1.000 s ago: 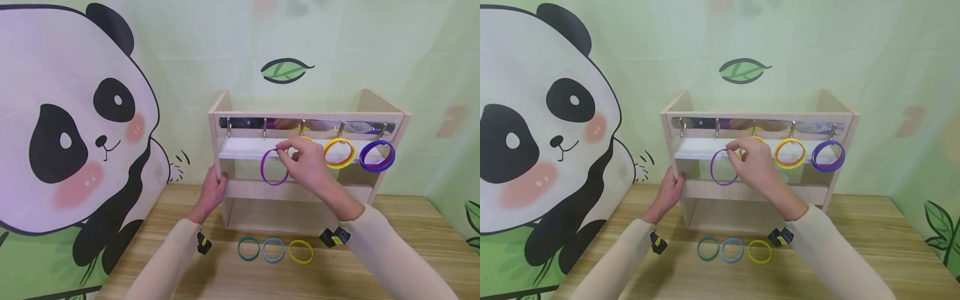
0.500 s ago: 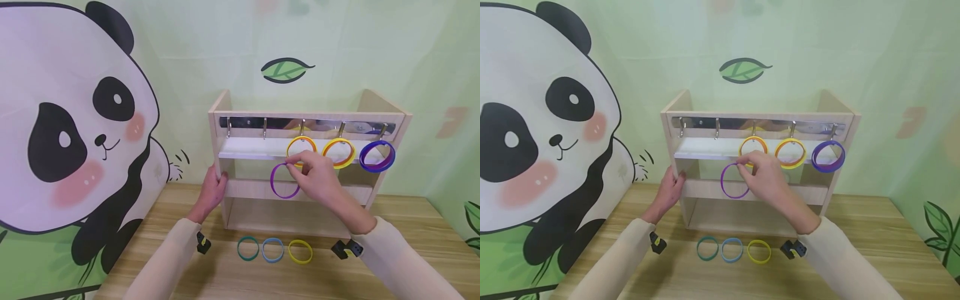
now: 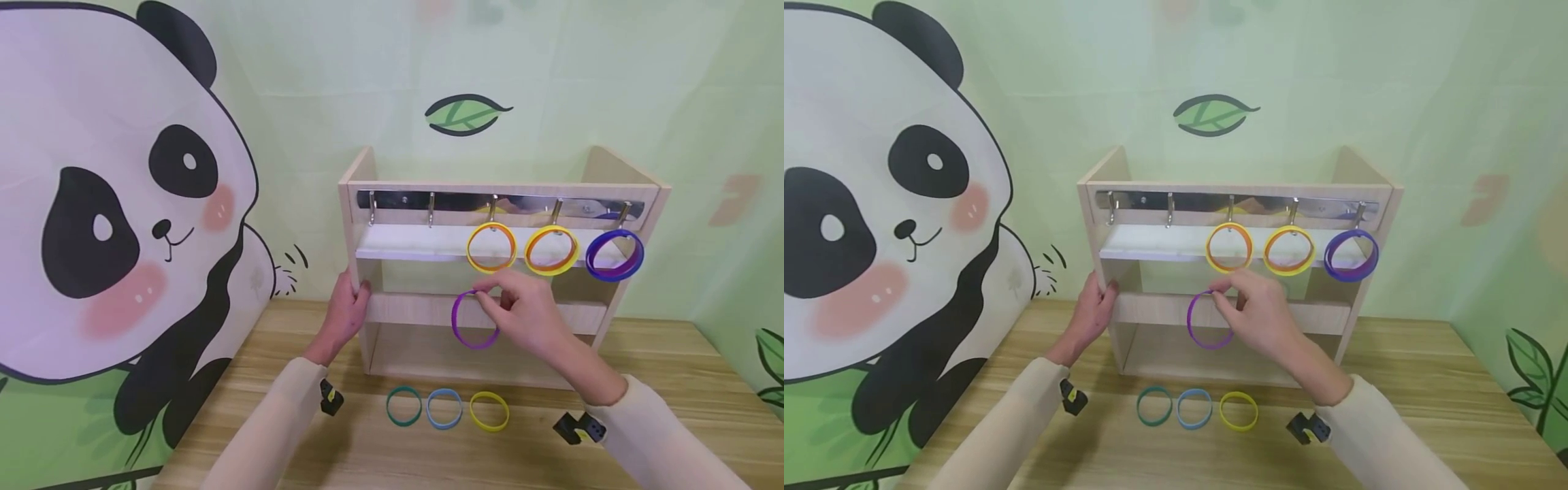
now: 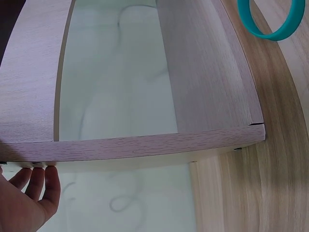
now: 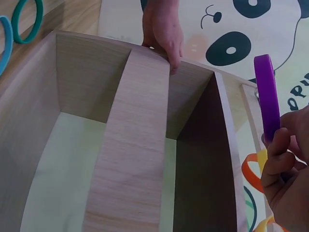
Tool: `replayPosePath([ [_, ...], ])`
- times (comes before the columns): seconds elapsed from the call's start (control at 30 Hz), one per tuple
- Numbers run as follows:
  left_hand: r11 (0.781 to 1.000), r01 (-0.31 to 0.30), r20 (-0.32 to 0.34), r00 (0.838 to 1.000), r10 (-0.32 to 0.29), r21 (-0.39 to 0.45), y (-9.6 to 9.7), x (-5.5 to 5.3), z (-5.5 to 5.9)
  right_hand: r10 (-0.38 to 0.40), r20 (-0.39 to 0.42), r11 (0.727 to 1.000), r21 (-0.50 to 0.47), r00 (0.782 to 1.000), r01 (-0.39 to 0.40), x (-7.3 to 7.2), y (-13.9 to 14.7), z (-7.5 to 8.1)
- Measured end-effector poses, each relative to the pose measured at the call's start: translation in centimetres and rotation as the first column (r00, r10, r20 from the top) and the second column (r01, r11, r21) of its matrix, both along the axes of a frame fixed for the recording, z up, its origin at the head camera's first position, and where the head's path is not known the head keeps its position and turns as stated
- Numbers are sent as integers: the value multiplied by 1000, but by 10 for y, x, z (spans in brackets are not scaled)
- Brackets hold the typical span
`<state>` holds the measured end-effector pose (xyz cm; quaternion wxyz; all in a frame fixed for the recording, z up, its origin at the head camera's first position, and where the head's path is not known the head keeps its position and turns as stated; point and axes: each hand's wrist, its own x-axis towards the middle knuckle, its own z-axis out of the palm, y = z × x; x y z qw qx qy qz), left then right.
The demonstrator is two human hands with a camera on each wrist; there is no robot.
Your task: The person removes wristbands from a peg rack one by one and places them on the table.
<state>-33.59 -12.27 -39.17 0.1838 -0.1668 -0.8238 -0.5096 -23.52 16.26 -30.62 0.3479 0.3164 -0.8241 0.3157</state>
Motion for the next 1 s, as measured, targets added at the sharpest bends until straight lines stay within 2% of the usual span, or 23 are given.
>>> replayPosePath([
  [0.3,1000,0,3,1000,0,-12,1,1,1,2,3,999,48,1000,-2,4,15,-20],
  [0.57,1000,25,-6,1000,-25,12,-1,-2,0,10,68,997,71,998,-15,9,28,-40],
  [0.67,1000,12,7,1000,-12,8,0,0,1,12,66,997,77,998,-17,10,33,-47],
  [0.9,1000,-2,27,1000,2,-2,0,2,2,-9,132,996,85,991,-2,14,42,-62],
  [1.0,1000,-11,37,999,11,-7,0,4,2,-15,131,996,89,991,3,14,47,-71],
])
